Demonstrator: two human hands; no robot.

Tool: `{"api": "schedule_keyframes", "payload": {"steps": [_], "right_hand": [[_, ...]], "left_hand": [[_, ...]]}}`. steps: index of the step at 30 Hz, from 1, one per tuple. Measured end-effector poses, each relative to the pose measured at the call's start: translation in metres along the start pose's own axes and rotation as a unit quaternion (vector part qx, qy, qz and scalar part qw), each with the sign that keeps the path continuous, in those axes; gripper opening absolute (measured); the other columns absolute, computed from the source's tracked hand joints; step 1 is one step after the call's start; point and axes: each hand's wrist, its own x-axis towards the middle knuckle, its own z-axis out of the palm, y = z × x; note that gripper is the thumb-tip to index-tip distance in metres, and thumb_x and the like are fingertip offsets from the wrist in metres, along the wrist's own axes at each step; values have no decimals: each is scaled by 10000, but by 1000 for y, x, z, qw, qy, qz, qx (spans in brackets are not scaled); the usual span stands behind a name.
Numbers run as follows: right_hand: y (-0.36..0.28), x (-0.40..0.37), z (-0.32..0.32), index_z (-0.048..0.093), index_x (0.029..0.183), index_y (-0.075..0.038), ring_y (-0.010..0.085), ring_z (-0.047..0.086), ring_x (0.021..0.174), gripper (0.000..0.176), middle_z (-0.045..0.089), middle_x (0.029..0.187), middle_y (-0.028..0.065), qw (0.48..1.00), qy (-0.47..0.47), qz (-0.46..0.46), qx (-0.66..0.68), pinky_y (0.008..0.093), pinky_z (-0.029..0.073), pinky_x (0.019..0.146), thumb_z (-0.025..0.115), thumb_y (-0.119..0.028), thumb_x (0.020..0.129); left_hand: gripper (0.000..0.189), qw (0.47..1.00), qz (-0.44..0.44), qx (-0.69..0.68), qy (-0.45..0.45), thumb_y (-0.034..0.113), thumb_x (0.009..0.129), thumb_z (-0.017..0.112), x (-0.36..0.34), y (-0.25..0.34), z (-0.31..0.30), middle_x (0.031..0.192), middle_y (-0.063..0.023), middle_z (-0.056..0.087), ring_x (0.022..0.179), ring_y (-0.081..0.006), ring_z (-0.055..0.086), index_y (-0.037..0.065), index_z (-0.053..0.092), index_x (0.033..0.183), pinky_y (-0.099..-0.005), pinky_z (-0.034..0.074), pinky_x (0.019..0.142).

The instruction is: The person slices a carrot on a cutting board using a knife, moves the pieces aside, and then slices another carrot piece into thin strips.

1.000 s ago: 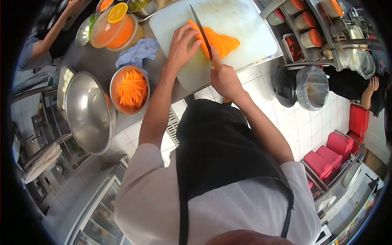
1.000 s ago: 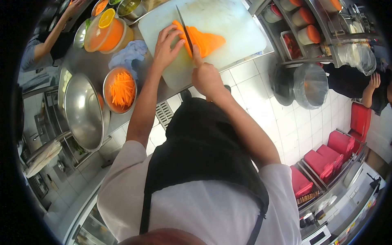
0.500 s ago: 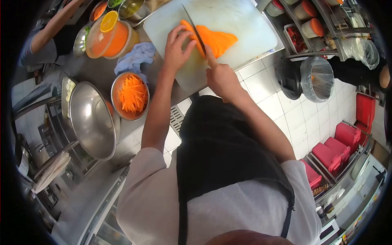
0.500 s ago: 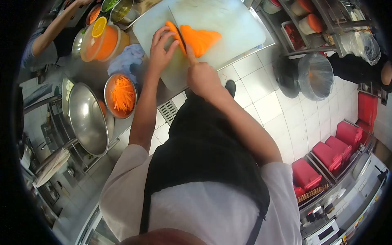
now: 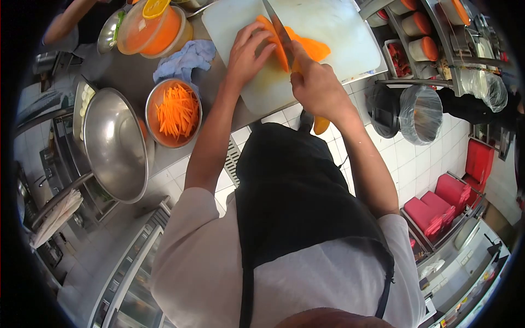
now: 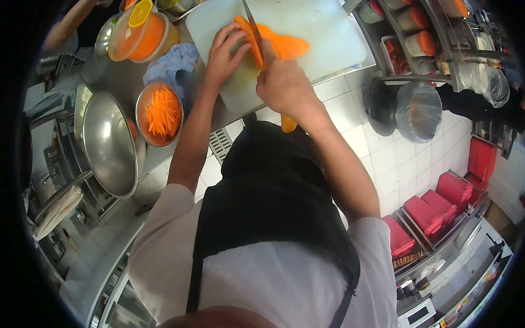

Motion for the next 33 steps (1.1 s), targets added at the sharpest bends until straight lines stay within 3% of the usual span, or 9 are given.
{"api": "schedule_keyframes", "payload": {"steps": [6, 9, 12, 15, 18, 24, 30, 33], "right_hand": [[-8, -2, -6, 401, 1494, 15, 493, 676, 876, 598, 676, 856, 335, 1000, 12, -11, 9, 549, 532, 849, 525, -90, 919], [-2, -1, -5, 396, 1533, -17, 342, 699, 617, 615, 699, 825, 250, 999, 16, -28, 11, 451, 572, 732, 497, -92, 931], [-4, 0, -7, 387, 1533, 3, 290, 678, 544, 615, 693, 797, 226, 1000, 13, -21, 9, 421, 581, 685, 488, -90, 934], [-12, 0, -12, 397, 1496, 40, 492, 681, 863, 601, 684, 851, 325, 999, -16, 15, 25, 543, 538, 843, 516, -85, 921], [-3, 1, -1, 376, 1531, 18, 366, 692, 607, 617, 689, 799, 270, 1000, 19, -12, -2, 469, 568, 722, 487, -88, 933], [0, -10, 11, 359, 1527, 19, 512, 662, 762, 627, 657, 786, 342, 998, 42, -27, -31, 555, 516, 772, 521, -73, 928], [7, -23, 20, 299, 1560, 3, 519, 660, 753, 677, 650, 723, 329, 1000, 23, -8, -8, 587, 504, 783, 533, -42, 926], [8, -24, 23, 259, 1577, 2, 521, 647, 703, 705, 650, 704, 316, 999, 21, -11, -43, 587, 510, 763, 531, -41, 929]], "left_hand": [[265, 1000, 11, -1, 14, 193, 882, 763, 1, -2, 2, 1251, -99, 607, 1173, -344, 586, 70, 691, 1106, -429, 498, 977], [268, 1000, 11, -7, 16, 188, 875, 770, 1, -2, 3, 1242, -100, 608, 1161, -343, 591, 69, 692, 1102, -427, 501, 970], [271, 1000, 17, -7, 17, 184, 872, 774, 1, -4, 3, 1243, -99, 609, 1158, -342, 592, 69, 694, 1104, -428, 504, 963], [272, 1000, 17, -7, 18, 183, 871, 775, 1, -6, 5, 1248, -100, 609, 1160, -343, 591, 69, 696, 1106, -431, 504, 965], [270, 1000, 11, -6, 13, 187, 875, 771, 0, -6, 5, 1255, -102, 608, 1167, -344, 588, 69, 697, 1107, -434, 499, 977], [262, 1000, 3, -5, 14, 209, 885, 756, 0, -4, 4, 1261, -98, 607, 1182, -342, 582, 74, 699, 1103, -437, 489, 1004], [276, 1000, -9, 7, 1, 210, 914, 745, -1, -3, 2, 1318, -104, 606, 1233, -329, 577, 73, 695, 1149, -412, 487, 1012], [282, 998, -50, -34, -18, 169, 918, 733, 0, 4, -5, 1345, -202, 575, 1206, -402, 598, 10, 670, 1142, -438, 498, 1005]]}}
